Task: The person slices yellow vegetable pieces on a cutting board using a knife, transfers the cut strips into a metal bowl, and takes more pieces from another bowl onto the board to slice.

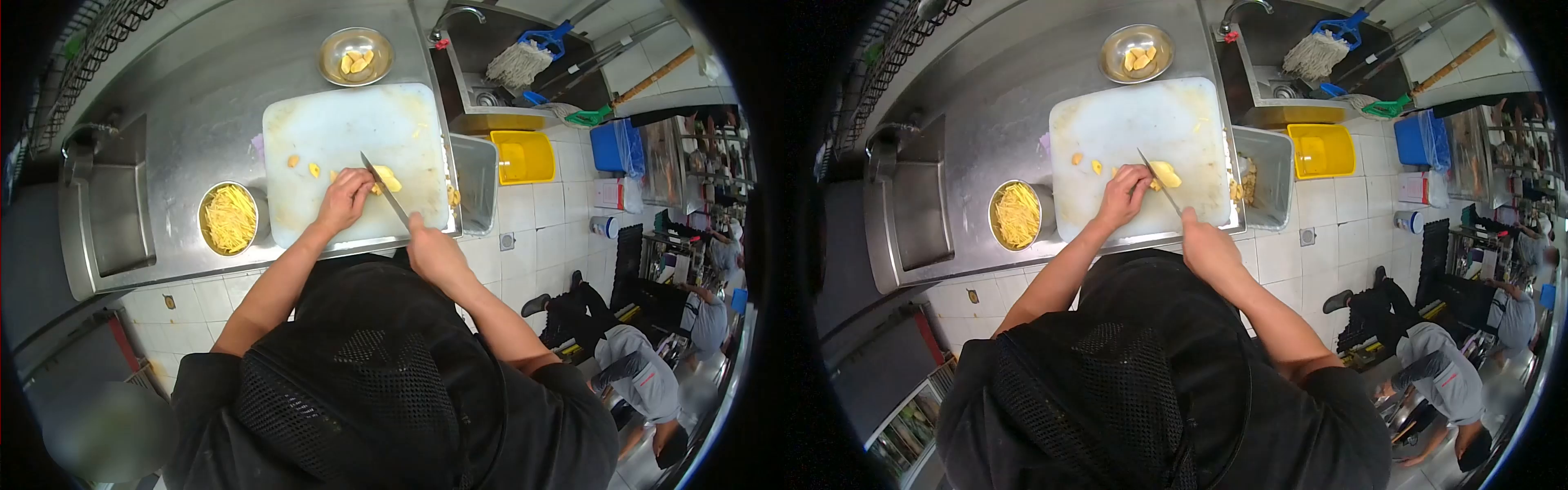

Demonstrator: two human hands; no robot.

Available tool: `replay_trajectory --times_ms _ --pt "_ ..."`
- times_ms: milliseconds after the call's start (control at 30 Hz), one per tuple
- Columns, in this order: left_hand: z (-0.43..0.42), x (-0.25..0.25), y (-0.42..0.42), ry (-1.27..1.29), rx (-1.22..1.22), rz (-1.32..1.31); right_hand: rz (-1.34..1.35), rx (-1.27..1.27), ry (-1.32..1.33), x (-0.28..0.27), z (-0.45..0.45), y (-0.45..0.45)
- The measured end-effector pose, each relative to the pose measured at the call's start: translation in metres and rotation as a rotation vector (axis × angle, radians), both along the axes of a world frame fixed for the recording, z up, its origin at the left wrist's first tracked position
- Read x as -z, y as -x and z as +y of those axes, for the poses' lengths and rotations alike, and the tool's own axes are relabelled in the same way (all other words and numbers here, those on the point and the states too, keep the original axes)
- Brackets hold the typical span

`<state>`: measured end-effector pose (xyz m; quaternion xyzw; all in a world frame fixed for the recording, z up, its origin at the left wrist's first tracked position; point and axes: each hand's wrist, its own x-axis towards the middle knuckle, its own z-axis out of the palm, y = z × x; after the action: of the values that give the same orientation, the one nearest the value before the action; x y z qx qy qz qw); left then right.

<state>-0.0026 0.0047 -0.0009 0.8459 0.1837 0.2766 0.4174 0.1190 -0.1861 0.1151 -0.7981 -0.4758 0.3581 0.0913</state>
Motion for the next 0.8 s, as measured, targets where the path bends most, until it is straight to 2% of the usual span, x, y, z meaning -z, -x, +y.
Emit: replay_trajectory --times_ms 67,133,200,267,367,400,467,567,667,800 --pt "0.000 0.000 0.000 -0.026 -0.004 -0.012 -0.083 0.030 -0.082 0.040 0.023 0.004" --pt "0.000 0.001 -0.001 -0.030 -0.003 -0.012 -0.084 0.034 -0.108 0.043 0.039 0.000" --pt "0.000 0.001 0.000 -0.028 0.004 -0.009 -0.082 0.043 -0.128 0.030 0.038 0.000" --pt "-0.002 0.002 0.000 -0.003 -0.025 0.012 -0.018 0.020 -0.053 -0.007 0.022 -0.002" --pt "-0.002 0.004 0.001 -0.027 -0.011 0.014 -0.011 0.008 0.023 -0.021 0.007 -0.001" --pt "-0.001 0.004 0.000 -0.026 -0.013 0.012 -0.012 0.005 0.023 -0.003 0.012 0.001" --pt "-0.001 0.003 0.001 -0.038 -0.012 -0.017 -0.072 0.058 -0.139 0.050 0.026 0.006" --pt "-0.001 0.002 0.001 -0.023 -0.016 -0.002 -0.053 0.041 -0.117 0.040 0.040 -0.001" --pt "-0.003 0.003 0.000 0.001 -0.036 0.012 -0.004 0.022 -0.011 -0.018 0.019 -0.001" --pt "-0.002 0.004 -0.001 -0.061 -0.026 -0.010 -0.021 0.030 -0.081 0.022 0.019 0.005"
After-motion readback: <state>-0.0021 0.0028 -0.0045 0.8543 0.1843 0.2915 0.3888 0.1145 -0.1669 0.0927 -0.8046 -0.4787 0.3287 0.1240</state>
